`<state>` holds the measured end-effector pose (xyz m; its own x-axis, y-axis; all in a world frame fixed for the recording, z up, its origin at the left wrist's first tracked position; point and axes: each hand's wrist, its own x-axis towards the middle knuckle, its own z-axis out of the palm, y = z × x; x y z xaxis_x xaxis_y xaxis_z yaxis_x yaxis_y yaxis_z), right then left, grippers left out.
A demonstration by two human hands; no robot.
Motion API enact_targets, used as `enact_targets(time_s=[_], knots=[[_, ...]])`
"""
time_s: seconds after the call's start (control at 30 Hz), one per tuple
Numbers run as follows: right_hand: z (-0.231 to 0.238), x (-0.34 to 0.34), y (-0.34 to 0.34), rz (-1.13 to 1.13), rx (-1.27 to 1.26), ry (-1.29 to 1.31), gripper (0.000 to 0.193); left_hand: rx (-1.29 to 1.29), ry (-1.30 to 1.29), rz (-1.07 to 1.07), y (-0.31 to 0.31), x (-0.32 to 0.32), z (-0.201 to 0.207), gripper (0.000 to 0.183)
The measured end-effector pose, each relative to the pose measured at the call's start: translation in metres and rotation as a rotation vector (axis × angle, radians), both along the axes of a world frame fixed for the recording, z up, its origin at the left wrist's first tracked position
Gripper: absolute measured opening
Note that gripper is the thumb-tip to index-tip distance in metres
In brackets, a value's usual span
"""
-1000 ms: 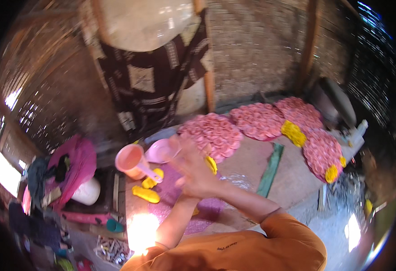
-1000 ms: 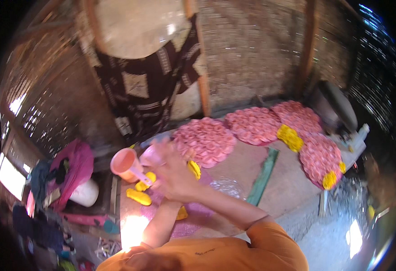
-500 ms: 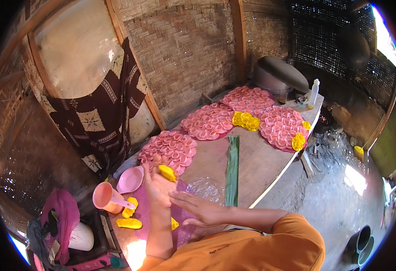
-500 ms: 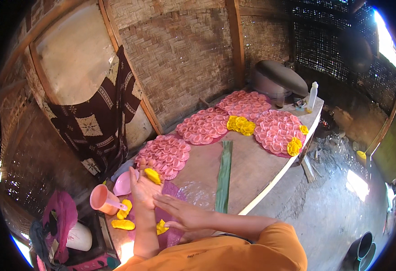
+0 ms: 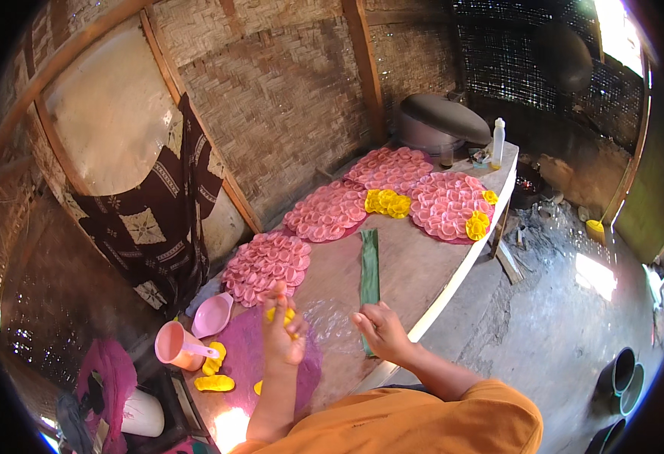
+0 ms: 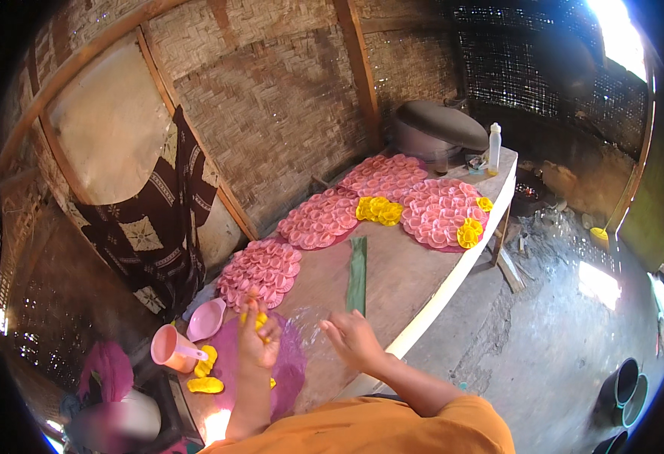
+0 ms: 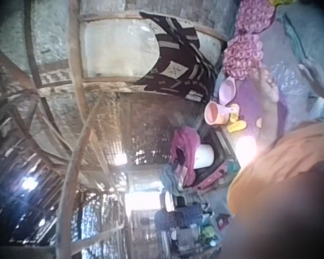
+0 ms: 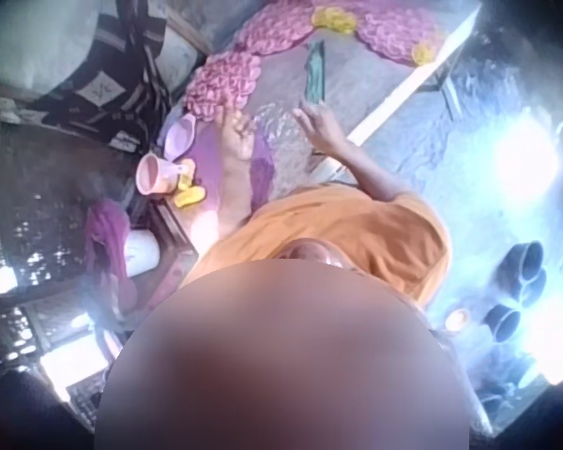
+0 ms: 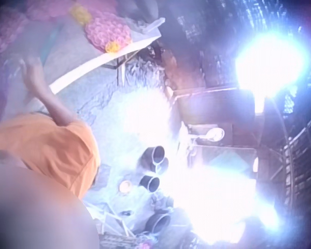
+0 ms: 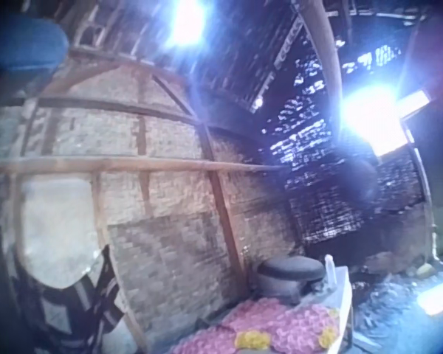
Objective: The person shapes yellow clay into small flower-like pieces and places them onto a green strip on a table. They repeatedly roll, pinch, and arrange the yellow pieces alongside existing pink flower clusters.
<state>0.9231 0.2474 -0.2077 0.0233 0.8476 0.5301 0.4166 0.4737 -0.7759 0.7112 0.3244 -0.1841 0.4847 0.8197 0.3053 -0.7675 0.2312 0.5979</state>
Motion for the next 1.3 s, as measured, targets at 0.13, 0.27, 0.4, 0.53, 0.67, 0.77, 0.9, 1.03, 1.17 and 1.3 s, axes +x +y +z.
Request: enact_targets(time_s=[0.13,0.27,0.4,0.53,0.67,0.77,0.9,1.03,1.17,1.3], knots=[[0.005,0.010,-0.022,-0.100,0.147,0.116,0.009,-0.054,0.333,-0.015,-0.026,0.037,-0.011,0.048],[0.020,0.013,-0.032,-0.217,0.272,-0.100,0.043,0.036,0.365,-0.306,-0.063,0.089,-0.016,0.058],[0.036,-0.007,-0.048,-0.048,0.443,-0.542,0.071,-0.070,0.216,-0.608,-0.088,0.116,-0.023,0.074],[0.047,-0.022,-0.071,-0.087,0.409,-0.402,0.076,-0.008,0.349,-0.472,-0.084,0.128,-0.028,0.084],[0.058,-0.026,-0.065,-0.153,0.521,-0.081,0.089,0.421,0.050,-0.090,-0.090,0.144,-0.018,0.080],[0.071,-0.007,-0.048,-0.090,0.495,-0.123,0.084,0.367,0.150,-0.144,-0.090,0.130,0.011,0.076],[0.089,0.018,-0.041,-0.221,0.334,-0.353,0.068,0.010,0.171,-0.286,-0.107,0.111,0.038,0.068],[0.090,-0.002,-0.067,-0.132,0.571,-0.610,0.070,0.011,0.217,-0.445,-0.113,0.122,0.034,0.073],[0.081,-0.013,-0.085,-0.119,0.528,-0.400,0.076,0.049,0.163,-0.601,-0.102,0.140,0.028,0.078],[0.078,-0.014,-0.080,-0.268,0.639,-0.239,0.074,0.252,0.203,-0.562,-0.084,0.147,0.035,0.083]])
